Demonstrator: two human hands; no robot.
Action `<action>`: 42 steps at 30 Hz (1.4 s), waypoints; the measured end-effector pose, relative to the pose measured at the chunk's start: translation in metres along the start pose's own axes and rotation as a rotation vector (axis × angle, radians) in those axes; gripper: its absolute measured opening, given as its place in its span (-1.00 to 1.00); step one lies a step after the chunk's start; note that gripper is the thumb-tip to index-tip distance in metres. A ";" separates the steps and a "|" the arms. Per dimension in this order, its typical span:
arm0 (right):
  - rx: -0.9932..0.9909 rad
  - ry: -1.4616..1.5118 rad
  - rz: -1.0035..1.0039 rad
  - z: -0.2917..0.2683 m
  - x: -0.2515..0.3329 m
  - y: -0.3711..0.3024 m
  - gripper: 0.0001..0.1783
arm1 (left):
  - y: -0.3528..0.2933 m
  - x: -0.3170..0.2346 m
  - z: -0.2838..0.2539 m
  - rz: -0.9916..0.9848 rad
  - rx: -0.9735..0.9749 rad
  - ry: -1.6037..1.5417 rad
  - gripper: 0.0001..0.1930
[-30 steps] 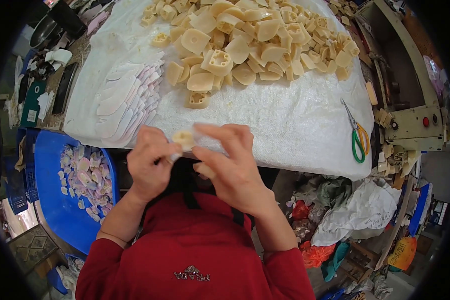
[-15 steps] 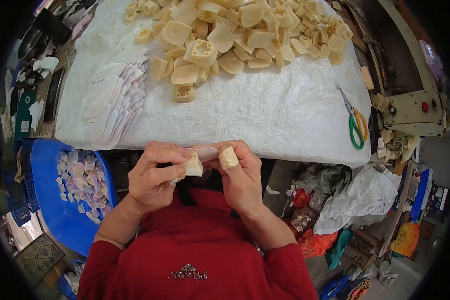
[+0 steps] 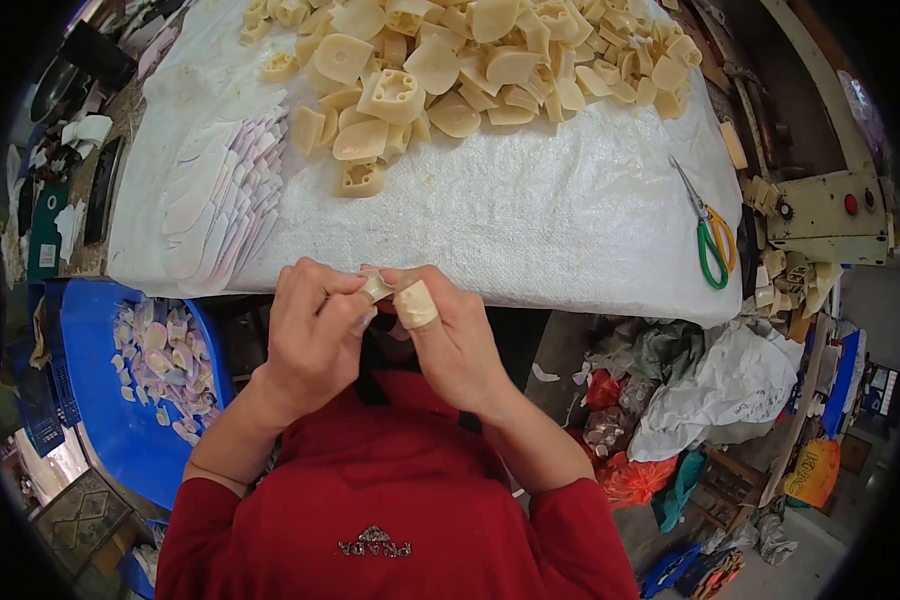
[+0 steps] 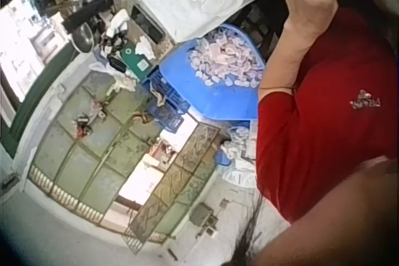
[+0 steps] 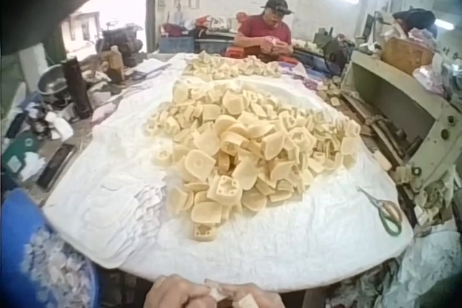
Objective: Assembling shoe heel components by hand.
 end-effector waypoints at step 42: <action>-0.187 -0.547 -0.725 -0.001 0.044 0.007 -0.86 | -0.007 0.026 -0.003 -0.338 -0.203 -0.454 -0.83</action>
Point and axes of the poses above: each hand's wrist, its own y-axis towards the middle knuckle, its own z-axis out of the palm, x = y × z, the point moved 8 cm from there along y, towards the middle knuckle, and after that the axes turned 10 degrees about -y, right-handed, at the moved point
